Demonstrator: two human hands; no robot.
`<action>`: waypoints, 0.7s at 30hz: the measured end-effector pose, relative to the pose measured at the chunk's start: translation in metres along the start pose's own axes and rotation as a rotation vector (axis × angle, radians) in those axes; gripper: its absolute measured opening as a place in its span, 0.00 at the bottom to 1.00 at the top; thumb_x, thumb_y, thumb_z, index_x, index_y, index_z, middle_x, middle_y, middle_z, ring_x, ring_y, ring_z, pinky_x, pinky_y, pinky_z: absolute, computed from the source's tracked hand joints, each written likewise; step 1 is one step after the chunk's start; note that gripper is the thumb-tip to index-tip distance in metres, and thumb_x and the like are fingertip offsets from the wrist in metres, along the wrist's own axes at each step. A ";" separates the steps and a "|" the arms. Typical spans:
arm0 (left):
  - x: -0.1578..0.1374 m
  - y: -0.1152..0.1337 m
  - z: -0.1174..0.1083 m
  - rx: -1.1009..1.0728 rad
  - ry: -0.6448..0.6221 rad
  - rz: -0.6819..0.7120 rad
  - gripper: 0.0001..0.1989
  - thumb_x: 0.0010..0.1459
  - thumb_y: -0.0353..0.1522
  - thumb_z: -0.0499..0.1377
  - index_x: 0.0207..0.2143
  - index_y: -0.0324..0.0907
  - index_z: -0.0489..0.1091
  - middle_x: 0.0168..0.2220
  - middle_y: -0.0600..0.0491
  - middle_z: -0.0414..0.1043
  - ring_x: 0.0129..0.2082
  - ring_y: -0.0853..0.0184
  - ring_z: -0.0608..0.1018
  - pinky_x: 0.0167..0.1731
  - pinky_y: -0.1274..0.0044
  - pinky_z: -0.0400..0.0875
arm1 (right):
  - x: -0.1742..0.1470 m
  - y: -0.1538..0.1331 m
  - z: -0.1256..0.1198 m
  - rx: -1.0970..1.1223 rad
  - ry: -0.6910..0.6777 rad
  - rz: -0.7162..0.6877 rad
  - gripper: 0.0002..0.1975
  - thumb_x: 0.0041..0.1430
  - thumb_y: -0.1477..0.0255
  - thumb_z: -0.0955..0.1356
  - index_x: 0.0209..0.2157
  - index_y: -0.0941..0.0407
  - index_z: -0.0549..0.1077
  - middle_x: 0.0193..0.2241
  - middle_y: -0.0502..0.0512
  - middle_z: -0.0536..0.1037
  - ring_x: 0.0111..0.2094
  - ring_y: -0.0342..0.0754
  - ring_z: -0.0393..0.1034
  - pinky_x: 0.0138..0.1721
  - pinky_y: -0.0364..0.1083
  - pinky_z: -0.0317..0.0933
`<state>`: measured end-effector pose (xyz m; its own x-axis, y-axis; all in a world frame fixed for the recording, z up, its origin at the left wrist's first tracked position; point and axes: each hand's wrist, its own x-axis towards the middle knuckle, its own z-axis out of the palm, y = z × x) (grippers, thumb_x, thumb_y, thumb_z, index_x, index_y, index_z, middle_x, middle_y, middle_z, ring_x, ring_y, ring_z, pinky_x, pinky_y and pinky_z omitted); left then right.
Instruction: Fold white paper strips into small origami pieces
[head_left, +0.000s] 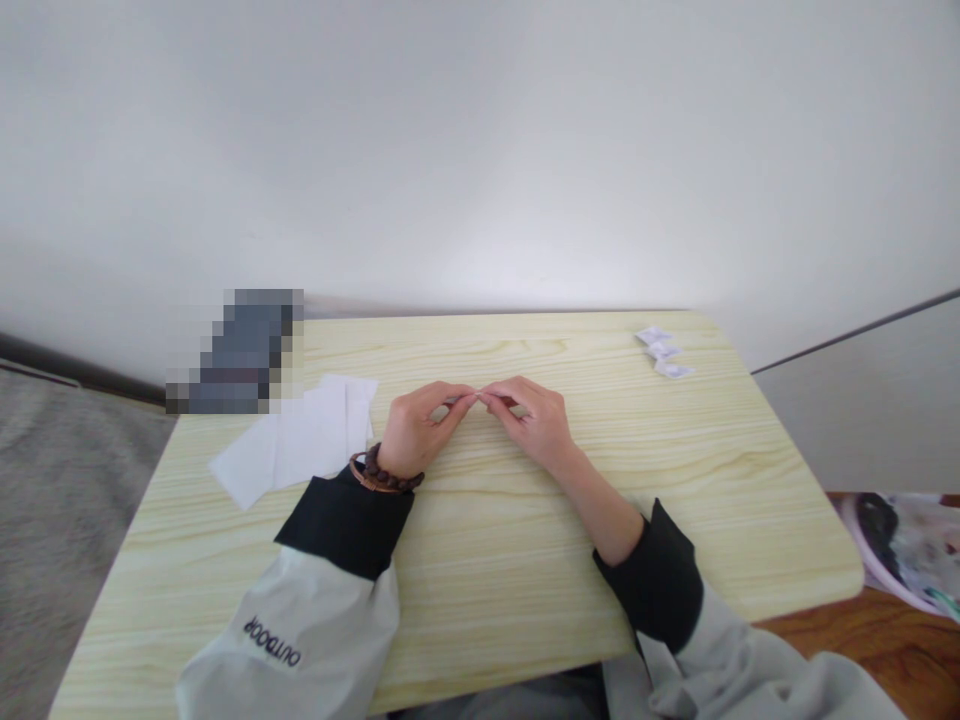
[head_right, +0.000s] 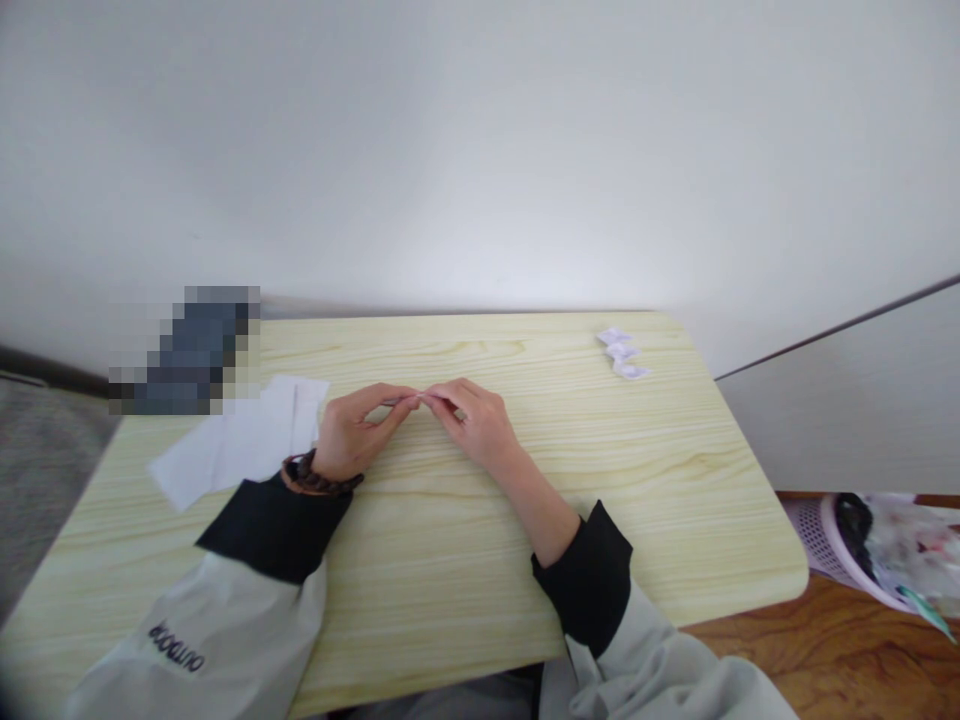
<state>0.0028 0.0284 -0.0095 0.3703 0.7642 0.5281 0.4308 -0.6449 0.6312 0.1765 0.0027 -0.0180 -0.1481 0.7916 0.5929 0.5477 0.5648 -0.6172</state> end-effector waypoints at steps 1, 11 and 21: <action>0.000 0.001 0.000 0.018 0.005 -0.002 0.06 0.58 0.32 0.58 0.33 0.39 0.74 0.30 0.52 0.78 0.30 0.69 0.78 0.33 0.80 0.72 | 0.000 0.000 0.001 -0.008 0.006 -0.005 0.06 0.61 0.71 0.65 0.35 0.55 0.75 0.27 0.51 0.78 0.29 0.42 0.72 0.33 0.40 0.67; 0.000 -0.001 0.003 -0.194 -0.047 -0.298 0.09 0.56 0.35 0.59 0.34 0.38 0.74 0.29 0.53 0.79 0.24 0.71 0.78 0.26 0.83 0.73 | 0.000 -0.001 0.004 0.219 0.006 0.271 0.07 0.58 0.69 0.67 0.32 0.56 0.76 0.28 0.52 0.79 0.23 0.42 0.75 0.26 0.39 0.68; -0.001 -0.002 0.005 -0.447 -0.045 -0.507 0.16 0.53 0.41 0.60 0.35 0.36 0.74 0.27 0.50 0.79 0.27 0.66 0.80 0.31 0.77 0.76 | 0.002 -0.001 0.005 0.356 0.062 0.474 0.08 0.56 0.66 0.68 0.32 0.56 0.77 0.29 0.52 0.81 0.26 0.45 0.77 0.29 0.41 0.71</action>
<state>0.0057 0.0291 -0.0138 0.2504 0.9643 0.0866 0.1822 -0.1348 0.9740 0.1717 0.0050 -0.0191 0.0994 0.9675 0.2324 0.2307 0.2047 -0.9513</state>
